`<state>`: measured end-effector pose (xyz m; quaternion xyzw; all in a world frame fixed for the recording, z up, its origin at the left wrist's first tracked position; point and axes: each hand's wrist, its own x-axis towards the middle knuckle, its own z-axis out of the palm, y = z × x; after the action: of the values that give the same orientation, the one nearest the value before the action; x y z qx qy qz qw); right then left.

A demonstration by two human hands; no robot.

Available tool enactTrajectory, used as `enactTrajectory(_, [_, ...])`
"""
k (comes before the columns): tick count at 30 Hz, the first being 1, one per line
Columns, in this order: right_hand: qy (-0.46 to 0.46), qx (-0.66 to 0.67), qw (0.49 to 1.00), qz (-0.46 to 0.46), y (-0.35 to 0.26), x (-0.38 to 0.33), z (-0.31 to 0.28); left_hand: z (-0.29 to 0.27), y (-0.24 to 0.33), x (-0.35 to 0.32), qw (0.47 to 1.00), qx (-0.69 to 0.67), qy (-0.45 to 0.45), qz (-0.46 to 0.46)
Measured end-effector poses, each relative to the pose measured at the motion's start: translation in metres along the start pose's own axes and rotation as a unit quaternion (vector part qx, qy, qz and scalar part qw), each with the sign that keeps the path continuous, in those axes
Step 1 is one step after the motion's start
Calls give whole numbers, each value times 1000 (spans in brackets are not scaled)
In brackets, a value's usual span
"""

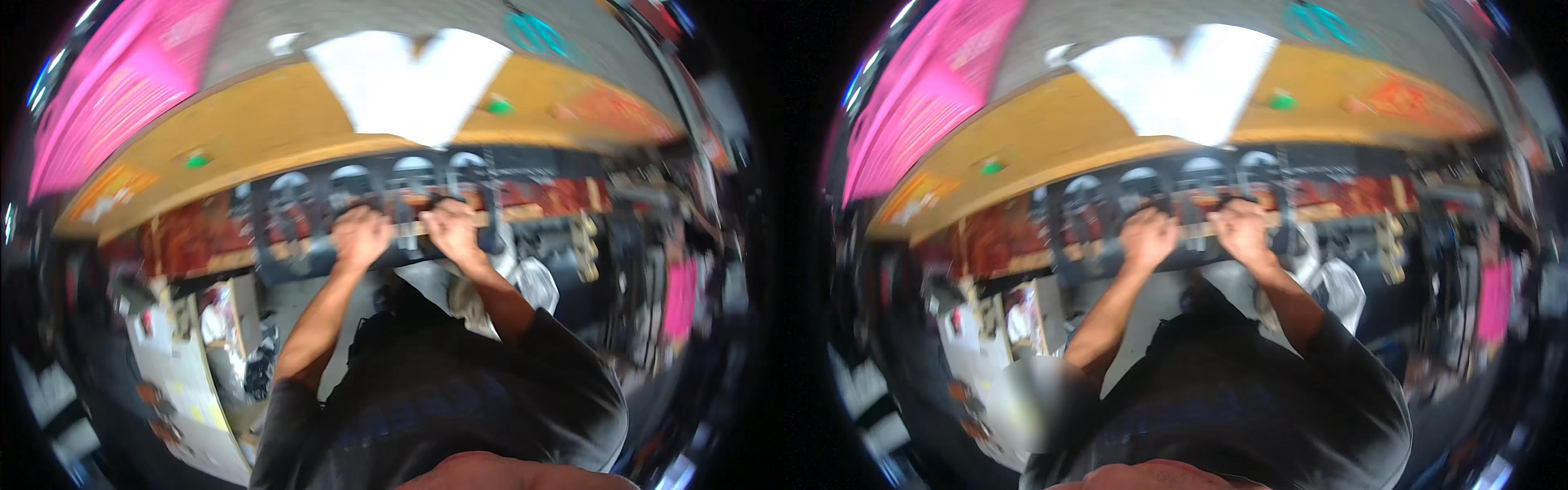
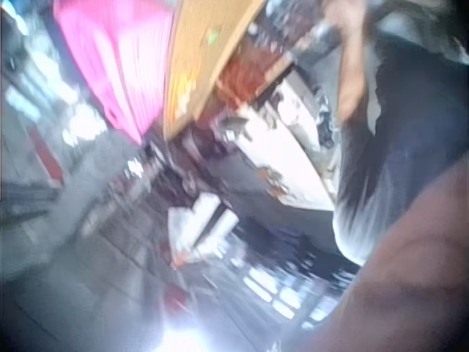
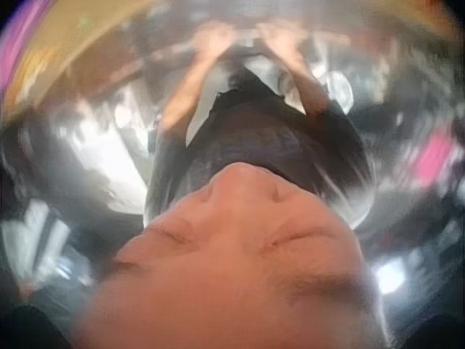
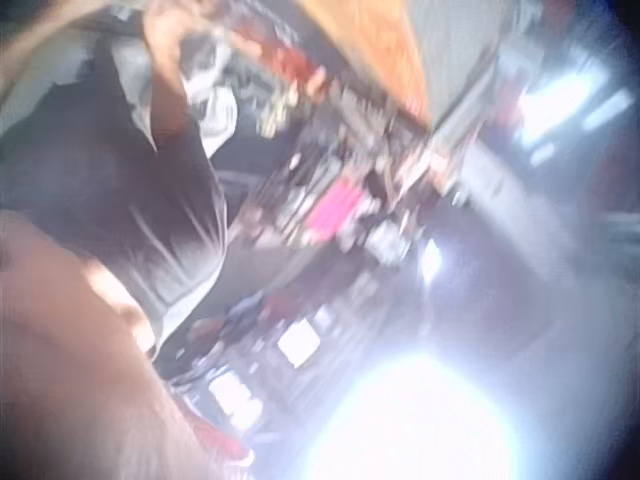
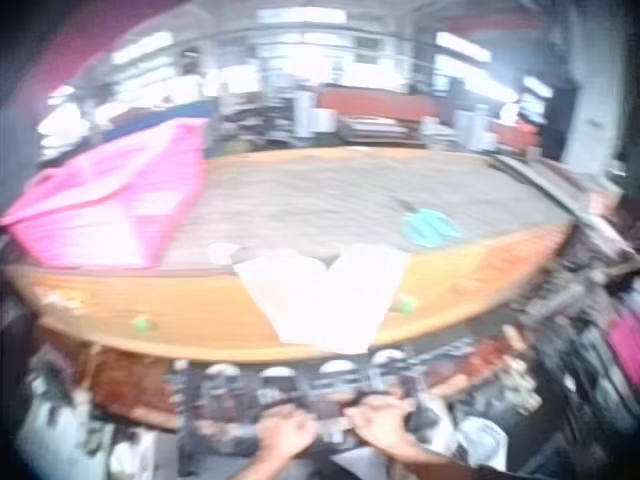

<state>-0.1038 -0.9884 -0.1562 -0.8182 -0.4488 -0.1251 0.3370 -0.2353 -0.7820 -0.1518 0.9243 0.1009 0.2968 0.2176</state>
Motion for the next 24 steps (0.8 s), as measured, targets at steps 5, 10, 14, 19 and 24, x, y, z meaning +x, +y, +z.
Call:
enactTrajectory(5, [-46,92,979,176,-13,-10,-71,-35,52,-15,971,-180,47,-153])
enactTrajectory(10, [-80,-126,947,284,-11,69,-52,8,75,12,979,-198,-53,-26])
enactTrajectory(14, [-31,-222,926,303,-6,49,-12,44,89,-3,993,-80,-36,78])
enactTrajectory(19, [62,42,947,312,11,16,-72,57,92,-56,996,-23,-37,80])
enactTrajectory(24, [74,426,795,425,24,12,-221,54,85,-57,992,-23,-26,118])
